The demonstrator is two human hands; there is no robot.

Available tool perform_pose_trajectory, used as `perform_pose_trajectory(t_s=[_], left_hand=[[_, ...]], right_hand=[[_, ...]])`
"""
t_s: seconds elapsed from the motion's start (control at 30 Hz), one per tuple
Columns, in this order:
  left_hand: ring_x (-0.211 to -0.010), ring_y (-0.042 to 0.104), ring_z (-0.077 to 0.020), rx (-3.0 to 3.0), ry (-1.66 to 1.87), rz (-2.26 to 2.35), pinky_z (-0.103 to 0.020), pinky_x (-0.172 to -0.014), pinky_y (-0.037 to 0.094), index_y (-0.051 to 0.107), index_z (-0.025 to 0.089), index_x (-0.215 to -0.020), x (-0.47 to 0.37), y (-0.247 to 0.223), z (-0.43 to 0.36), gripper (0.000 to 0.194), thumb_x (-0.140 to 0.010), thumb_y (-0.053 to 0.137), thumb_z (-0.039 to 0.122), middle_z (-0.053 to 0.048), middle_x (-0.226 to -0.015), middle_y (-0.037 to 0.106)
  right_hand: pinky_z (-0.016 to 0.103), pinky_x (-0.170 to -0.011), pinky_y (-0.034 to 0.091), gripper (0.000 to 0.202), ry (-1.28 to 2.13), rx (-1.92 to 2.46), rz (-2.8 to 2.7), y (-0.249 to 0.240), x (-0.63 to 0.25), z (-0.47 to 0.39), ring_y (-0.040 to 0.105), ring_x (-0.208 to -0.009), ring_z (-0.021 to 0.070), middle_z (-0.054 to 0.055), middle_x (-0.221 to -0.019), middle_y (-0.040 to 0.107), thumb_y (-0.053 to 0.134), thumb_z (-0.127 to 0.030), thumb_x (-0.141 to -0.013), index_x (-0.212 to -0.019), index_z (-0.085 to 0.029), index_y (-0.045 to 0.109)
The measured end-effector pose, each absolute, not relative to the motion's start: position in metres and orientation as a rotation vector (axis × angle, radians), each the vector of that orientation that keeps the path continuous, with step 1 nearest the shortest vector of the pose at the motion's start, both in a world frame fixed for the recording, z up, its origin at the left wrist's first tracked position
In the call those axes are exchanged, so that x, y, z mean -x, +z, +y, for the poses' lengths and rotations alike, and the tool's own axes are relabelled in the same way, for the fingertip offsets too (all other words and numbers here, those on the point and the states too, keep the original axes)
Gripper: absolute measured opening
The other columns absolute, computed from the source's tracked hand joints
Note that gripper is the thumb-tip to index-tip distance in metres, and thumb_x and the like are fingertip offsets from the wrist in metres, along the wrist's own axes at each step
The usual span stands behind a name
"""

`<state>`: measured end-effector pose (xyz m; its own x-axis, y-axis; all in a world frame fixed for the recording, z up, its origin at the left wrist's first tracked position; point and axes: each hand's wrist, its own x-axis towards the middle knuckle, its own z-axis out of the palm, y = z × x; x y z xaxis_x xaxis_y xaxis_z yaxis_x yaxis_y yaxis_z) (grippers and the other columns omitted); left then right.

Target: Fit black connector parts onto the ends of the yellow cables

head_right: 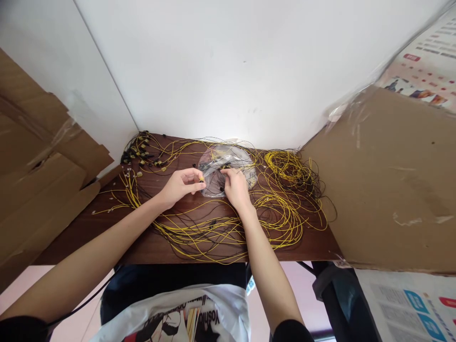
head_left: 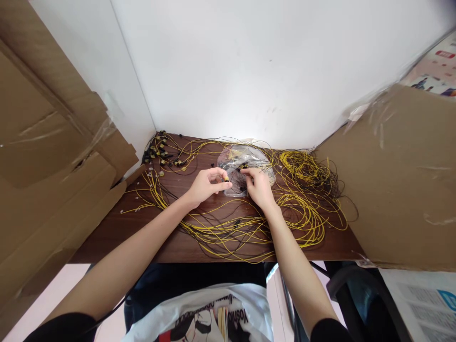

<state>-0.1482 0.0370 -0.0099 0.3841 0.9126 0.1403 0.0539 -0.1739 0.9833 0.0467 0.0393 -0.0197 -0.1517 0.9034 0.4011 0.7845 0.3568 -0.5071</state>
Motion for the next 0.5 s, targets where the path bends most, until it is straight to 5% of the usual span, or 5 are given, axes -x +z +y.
perform_pose_trajectory(t_s=[0.3, 0.5], left_hand=[[-0.052, 0.048, -0.0069, -1.502, 1.019, 0.879, -0.02, -0.051, 0.039, 0.056, 0.014, -0.076, 0.1468, -0.0078, 0.0362, 0.027, -0.065, 0.072, 0.032, 0.002, -0.064, 0.056], [-0.051, 0.047, -0.0064, -1.482, 1.024, 0.905, -0.019, -0.05, 0.039, 0.055, 0.014, -0.076, 0.1459, -0.008, 0.0361, 0.029, -0.063, 0.073, 0.033, 0.003, -0.061, 0.054]], right_hand=[[0.04, -0.097, 0.039, 0.056, 0.191, 1.442, -2.14, -0.0282, -0.0409, 0.0386, 0.048, -0.114, 0.0244, 0.009, -0.123, 0.058, 0.036, 0.005, -0.069, -0.117, -0.015, 0.058], [0.042, -0.098, 0.037, 0.056, 0.162, 1.555, -2.153, -0.0243, -0.038, 0.0346, 0.047, -0.118, 0.0241, 0.009, -0.131, 0.053, 0.037, 0.002, -0.073, -0.125, -0.016, 0.051]])
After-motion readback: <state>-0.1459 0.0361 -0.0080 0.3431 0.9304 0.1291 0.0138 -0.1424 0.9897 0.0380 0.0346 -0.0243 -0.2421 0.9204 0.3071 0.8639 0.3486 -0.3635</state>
